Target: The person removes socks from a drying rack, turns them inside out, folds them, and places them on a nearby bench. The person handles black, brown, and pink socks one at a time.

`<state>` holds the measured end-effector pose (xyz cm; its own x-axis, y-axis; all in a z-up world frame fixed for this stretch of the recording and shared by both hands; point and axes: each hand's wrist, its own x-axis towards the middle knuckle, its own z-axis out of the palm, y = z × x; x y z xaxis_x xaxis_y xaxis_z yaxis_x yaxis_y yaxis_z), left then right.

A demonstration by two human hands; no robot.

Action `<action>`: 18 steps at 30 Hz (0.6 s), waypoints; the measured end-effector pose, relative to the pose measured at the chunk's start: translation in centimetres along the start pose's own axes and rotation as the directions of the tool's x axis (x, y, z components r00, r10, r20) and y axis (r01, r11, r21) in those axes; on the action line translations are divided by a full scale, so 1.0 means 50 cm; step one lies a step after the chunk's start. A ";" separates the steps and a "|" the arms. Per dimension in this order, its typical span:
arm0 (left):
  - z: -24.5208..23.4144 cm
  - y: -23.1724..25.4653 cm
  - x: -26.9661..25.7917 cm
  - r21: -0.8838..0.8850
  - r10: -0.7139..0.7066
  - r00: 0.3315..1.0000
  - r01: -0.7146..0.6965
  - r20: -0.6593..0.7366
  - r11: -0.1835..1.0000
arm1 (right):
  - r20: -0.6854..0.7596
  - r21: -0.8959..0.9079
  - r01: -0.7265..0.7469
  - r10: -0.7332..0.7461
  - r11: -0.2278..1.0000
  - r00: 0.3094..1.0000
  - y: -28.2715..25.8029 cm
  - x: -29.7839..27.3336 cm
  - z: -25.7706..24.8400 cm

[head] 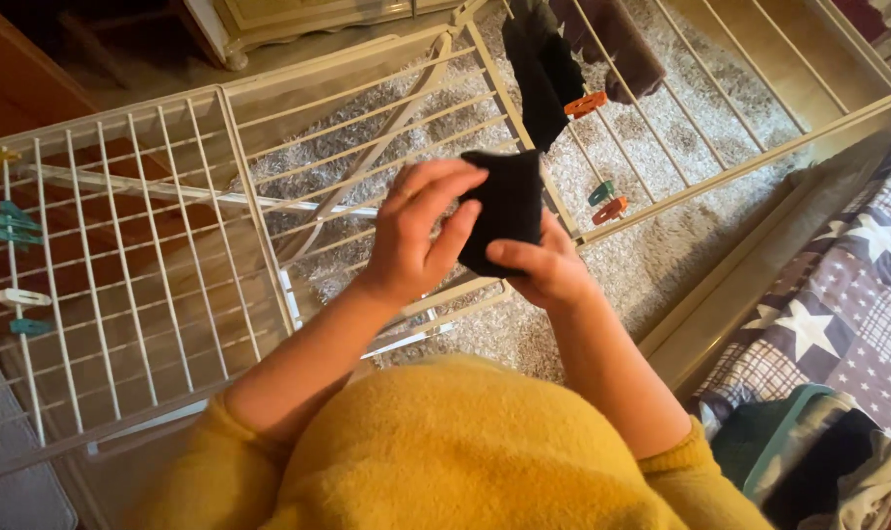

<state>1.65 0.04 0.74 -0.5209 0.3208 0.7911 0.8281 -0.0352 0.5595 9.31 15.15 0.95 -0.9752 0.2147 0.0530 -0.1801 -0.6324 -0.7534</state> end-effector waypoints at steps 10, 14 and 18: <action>0.020 0.001 0.036 0.302 0.237 0.969 -0.245 0.065 0.921 | 0.231 -0.452 0.121 -0.015 0.884 0.973 -0.002 0.007 -0.058; 0.029 0.007 0.046 0.333 0.319 0.942 -0.335 0.104 0.881 | 0.248 -0.495 0.120 0.007 0.860 0.969 0.018 0.015 -0.096; 0.033 -0.008 0.050 0.222 0.273 0.962 -0.268 0.007 0.938 | 0.192 -0.564 0.046 0.077 0.824 0.978 -0.010 0.010 -0.046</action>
<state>0.37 2.40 2.10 -0.2733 0.3052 0.9122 0.9619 0.0912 0.2577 9.23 17.30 -0.16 -0.9926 0.0183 0.1197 -0.1209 -0.0912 -0.9885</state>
